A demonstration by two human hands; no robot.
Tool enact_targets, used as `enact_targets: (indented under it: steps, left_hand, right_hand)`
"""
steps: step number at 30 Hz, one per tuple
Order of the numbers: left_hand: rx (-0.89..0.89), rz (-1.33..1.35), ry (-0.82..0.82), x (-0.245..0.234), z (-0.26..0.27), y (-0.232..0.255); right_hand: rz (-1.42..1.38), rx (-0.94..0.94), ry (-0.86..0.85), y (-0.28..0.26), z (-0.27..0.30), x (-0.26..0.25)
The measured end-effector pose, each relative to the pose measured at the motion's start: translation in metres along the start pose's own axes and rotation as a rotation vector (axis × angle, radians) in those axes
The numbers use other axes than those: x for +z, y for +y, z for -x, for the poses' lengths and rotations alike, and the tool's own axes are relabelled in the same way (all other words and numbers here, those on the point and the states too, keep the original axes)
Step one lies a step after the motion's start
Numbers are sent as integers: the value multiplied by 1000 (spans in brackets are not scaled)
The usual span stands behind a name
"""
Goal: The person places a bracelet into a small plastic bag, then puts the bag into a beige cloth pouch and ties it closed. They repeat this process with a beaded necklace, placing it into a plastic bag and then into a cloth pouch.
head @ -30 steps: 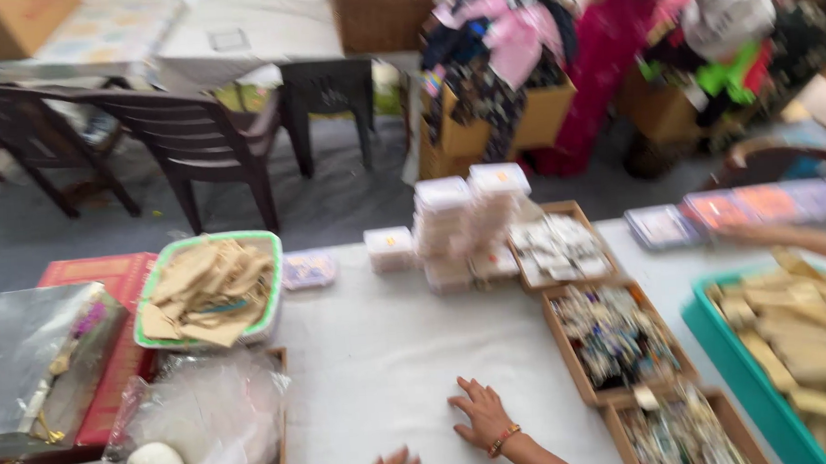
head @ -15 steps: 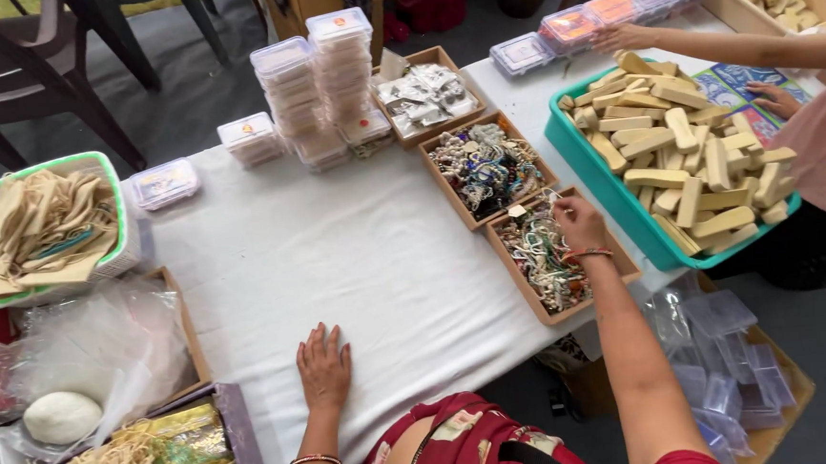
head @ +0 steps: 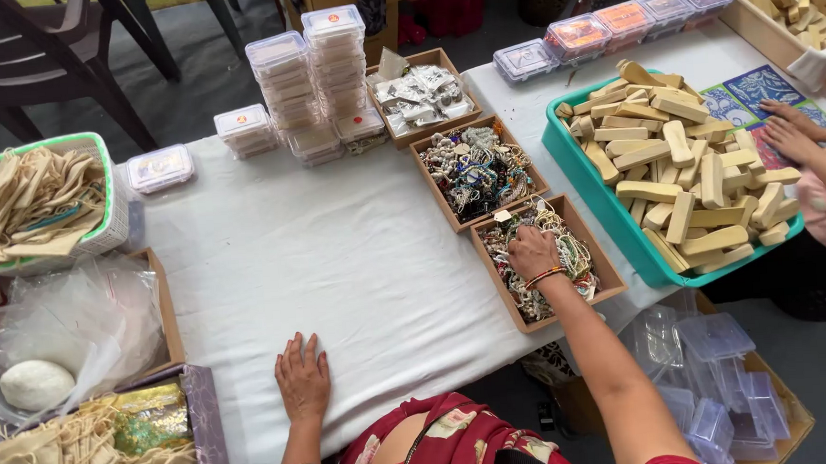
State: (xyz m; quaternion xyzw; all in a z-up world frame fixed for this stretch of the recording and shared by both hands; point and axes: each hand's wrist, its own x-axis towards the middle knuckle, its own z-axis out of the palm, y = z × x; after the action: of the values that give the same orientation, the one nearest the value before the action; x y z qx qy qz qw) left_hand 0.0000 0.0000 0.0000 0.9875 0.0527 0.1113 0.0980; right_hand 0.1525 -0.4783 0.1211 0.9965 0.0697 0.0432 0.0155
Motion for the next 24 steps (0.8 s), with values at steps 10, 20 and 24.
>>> enact_targets:
  steps: [10, 20, 24]
  left_hand:
    - [-59, -7, -26, -4, 5, 7]
    - [-111, 27, -5, -5, 2, 5]
    - [-89, 75, 19, -8, 4, 5]
  right_hand:
    - [-1586, 270, -47, 81, -27, -70]
    - [-1510, -355, -121, -88, -38, -238]
    - [-1593, -522, -43, -136, -42, -277]
